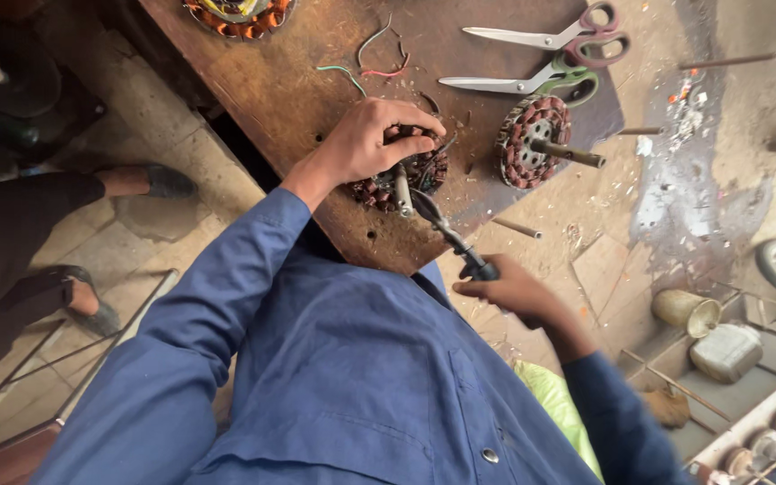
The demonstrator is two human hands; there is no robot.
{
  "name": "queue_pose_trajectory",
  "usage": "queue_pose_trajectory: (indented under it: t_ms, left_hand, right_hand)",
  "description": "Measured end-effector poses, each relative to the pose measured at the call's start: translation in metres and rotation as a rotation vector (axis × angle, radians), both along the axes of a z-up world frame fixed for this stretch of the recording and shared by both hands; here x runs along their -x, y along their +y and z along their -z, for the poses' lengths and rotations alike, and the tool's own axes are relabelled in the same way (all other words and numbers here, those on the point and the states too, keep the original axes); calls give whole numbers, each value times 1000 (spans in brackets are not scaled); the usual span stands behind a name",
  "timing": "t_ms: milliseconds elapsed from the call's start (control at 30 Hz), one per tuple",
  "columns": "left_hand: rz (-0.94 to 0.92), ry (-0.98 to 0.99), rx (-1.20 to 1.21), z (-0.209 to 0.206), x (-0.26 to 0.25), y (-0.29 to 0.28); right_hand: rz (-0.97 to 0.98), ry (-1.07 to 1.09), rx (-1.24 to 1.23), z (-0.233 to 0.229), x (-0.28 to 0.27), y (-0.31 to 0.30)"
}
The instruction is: The person uses pliers to strip and adjust wires on a stator assembly placed on a wooden workbench. They repeatedly reposition the stator and manipulate individual wire ends while another person works nearby.
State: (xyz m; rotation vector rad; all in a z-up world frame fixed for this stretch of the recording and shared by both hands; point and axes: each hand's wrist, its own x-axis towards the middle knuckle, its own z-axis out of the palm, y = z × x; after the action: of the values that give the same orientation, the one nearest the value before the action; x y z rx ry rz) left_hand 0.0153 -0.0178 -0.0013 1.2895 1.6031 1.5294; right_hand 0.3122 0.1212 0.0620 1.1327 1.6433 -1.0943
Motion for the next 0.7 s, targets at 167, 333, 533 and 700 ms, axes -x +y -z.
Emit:
queue_pose_trajectory:
  t_ms: [167,333,533,700]
  left_hand:
    - [-9,-59,53,-4,2,4]
    - [56,71,-102,-2,-6,5]
    - [5,-119,128,-3,8,3]
    - [-112,-185,10,2,-2,-3]
  right_hand:
    - [-223,87,-287,-8,9,2]
    - [-158,180,-512,14,0,-35]
    - [10,411,-415,-1,-18,-38]
    - [187,416,-250,-10,-28,-50]
